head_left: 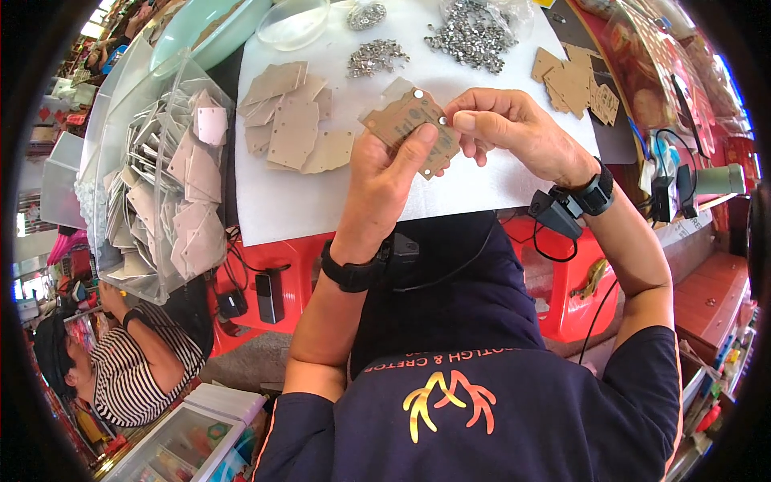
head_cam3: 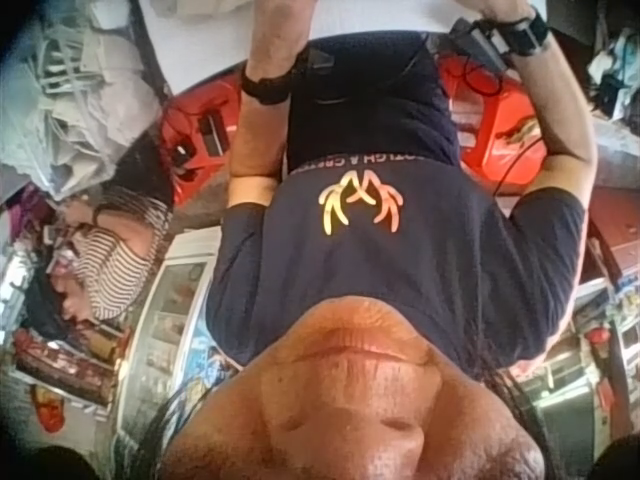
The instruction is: Manually attaching metal rivets or studs to shoe labels or heel pieces.
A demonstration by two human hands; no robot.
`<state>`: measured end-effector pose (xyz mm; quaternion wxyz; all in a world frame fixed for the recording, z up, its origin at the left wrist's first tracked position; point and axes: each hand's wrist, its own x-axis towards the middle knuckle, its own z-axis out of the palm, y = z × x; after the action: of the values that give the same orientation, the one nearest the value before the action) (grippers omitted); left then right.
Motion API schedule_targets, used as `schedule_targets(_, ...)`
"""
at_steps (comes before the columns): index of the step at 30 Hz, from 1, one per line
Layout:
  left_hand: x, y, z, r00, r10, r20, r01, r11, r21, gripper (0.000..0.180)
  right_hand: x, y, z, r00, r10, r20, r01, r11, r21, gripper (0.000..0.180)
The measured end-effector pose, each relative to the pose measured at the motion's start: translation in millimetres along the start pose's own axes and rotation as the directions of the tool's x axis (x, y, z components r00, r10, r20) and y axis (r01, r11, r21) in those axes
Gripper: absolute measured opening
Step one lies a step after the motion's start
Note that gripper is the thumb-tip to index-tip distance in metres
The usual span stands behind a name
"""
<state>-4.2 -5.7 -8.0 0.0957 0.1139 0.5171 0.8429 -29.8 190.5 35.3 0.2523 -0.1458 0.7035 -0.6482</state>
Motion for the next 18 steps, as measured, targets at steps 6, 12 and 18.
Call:
schedule_targets(6, -2.4, 2.1, 4.0, 1.000, -0.007, 0.030, 0.002, 0.988, 0.153, 0.025, -0.2, 3.9, 0.1, 1.000, -0.011, -0.012, 0.011, 1.000, -0.019, 0.025)
schedule_targets(12, -4.1, -1.7, 3.5, 0.999, -0.019, 0.047, 0.010, 0.983, 0.184, 0.022, -1.7, 7.4, 2.1, 0.996, -0.094, -0.005, 0.094, 0.994, -0.055, 0.023)
schedule_targets(18, -5.9, -3.4, -0.1, 1.000, -0.001, 0.015, -0.001, 0.982, 0.186, 0.019, 1.8, 3.6, 6.5, 0.999, -0.040, -0.008, 0.039, 0.996, -0.076, 0.027)
